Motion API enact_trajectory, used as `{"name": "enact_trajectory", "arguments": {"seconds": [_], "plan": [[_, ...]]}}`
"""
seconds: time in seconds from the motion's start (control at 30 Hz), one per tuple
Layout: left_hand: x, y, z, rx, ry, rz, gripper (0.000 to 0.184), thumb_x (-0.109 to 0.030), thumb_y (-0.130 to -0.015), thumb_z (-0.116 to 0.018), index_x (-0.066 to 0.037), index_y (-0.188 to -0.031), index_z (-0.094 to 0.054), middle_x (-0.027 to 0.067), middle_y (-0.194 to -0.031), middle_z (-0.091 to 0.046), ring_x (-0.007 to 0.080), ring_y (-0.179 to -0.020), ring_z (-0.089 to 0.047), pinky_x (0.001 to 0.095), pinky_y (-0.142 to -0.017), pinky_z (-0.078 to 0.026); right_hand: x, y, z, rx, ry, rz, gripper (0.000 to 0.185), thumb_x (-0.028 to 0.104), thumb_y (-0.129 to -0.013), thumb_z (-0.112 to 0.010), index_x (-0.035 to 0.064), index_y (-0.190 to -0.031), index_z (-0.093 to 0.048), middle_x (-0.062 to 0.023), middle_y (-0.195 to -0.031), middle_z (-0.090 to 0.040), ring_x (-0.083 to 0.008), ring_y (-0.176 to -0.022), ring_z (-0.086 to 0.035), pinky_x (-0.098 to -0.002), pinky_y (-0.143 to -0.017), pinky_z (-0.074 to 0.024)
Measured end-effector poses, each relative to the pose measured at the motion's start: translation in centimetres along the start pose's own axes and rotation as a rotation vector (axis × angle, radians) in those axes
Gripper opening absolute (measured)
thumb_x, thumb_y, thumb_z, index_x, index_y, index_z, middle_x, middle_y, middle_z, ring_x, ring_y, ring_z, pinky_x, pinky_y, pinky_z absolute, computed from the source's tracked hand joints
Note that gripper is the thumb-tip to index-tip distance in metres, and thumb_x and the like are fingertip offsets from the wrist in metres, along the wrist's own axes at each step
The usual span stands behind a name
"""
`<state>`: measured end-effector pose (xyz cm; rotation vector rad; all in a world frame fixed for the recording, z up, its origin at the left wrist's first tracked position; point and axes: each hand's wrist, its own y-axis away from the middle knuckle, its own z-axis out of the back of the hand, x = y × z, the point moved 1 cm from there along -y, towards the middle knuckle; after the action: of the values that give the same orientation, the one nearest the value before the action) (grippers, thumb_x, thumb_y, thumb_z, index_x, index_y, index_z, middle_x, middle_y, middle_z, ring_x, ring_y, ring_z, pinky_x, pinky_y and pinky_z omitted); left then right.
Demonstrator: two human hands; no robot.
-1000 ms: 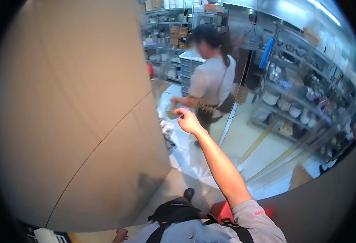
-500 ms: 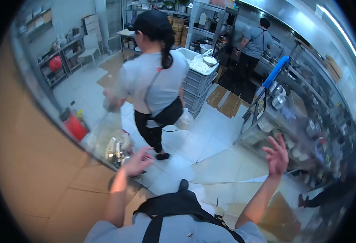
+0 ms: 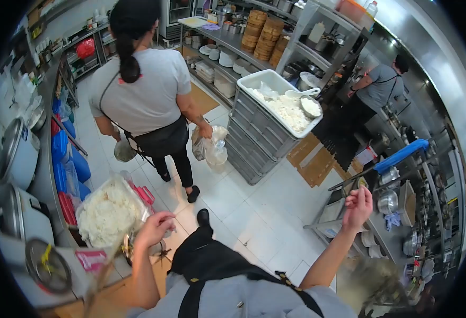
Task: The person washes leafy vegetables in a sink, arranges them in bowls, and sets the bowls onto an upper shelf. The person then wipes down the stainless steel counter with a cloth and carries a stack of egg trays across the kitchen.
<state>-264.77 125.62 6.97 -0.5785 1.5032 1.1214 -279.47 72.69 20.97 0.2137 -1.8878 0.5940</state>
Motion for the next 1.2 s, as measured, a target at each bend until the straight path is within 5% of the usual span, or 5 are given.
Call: {"name": "enact_trajectory", "arguments": {"seconds": [0.13,0.5,1.0,1.1,1.2], "plan": [[-2.0,-11.9,-0.2,0.084,-0.356,-0.029,0.028,-0.011,-0.089,-0.059,-0.001,-0.114,-0.057,0.0072,-0.088,-0.062,0.015,-0.076,-0.061,0.0289,-0.07,-0.05,-6.6,-1.9,-8.7,0.021,0.074,-0.368,0.021,0.01,-0.091,-0.055,0.0048,-0.071,-0.053,-0.0015,-0.045,-0.045,-0.0082,-0.031,-0.036,-0.0222,-0.03,-0.0272],[-16.8,-41.9,-6.4,0.701,-0.437,-0.234,0.036,-0.017,-0.089,-0.061,-0.006,-0.122,-0.053,0.0067,-0.097,-0.063,0.0183,-0.088,-0.06,0.0305,-0.079,-0.048,-23.1,-12.7,-32.9,0.499,-0.067,-0.598,0.029,-0.015,-0.072,-0.054,0.0011,-0.095,-0.058,-0.0097,-0.083,-0.062,-0.0193,-0.084,-0.062,-0.0265,-0.058,-0.0508],[-12.5,-68.1,12.1,-0.335,-0.921,-0.038,0.05,-0.022,-0.079,-0.069,-0.001,-0.122,-0.054,0.0221,-0.11,-0.06,0.0384,-0.101,-0.059,0.0419,-0.092,-0.045,-43.5,-43.5,-65.3,0.573,-0.276,-0.575,0.012,-0.007,-0.08,-0.057,0.0018,-0.088,-0.06,-0.0089,-0.084,-0.065,-0.0133,-0.07,-0.061,-0.0246,-0.058,-0.0489],[-10.3,-73.4,15.1,-0.224,-0.458,0.567,0.055,-0.022,-0.081,-0.069,-0.002,-0.128,-0.048,0.0201,-0.114,-0.06,0.033,-0.103,-0.059,0.0382,-0.089,-0.046,-47.4,-47.0,-68.6,0.525,-0.334,-0.616,0.012,-0.007,-0.08,-0.057,0.0015,-0.088,-0.06,-0.0085,-0.084,-0.065,-0.0132,-0.07,-0.061,-0.0243,-0.058,-0.0488],[-17.9,-80.5,16.7,-0.091,-0.244,0.523,0.057,-0.021,-0.085,-0.065,-0.004,-0.134,-0.042,0.0168,-0.116,-0.061,0.0277,-0.103,-0.06,0.0342,-0.08,-0.05,-50.9,-48.9,-72.8,0.526,-0.293,-0.644,0.013,-0.008,-0.08,-0.056,0.0012,-0.088,-0.06,-0.0076,-0.084,-0.065,-0.0128,-0.071,-0.061,-0.0236,-0.059,-0.0486]]}}
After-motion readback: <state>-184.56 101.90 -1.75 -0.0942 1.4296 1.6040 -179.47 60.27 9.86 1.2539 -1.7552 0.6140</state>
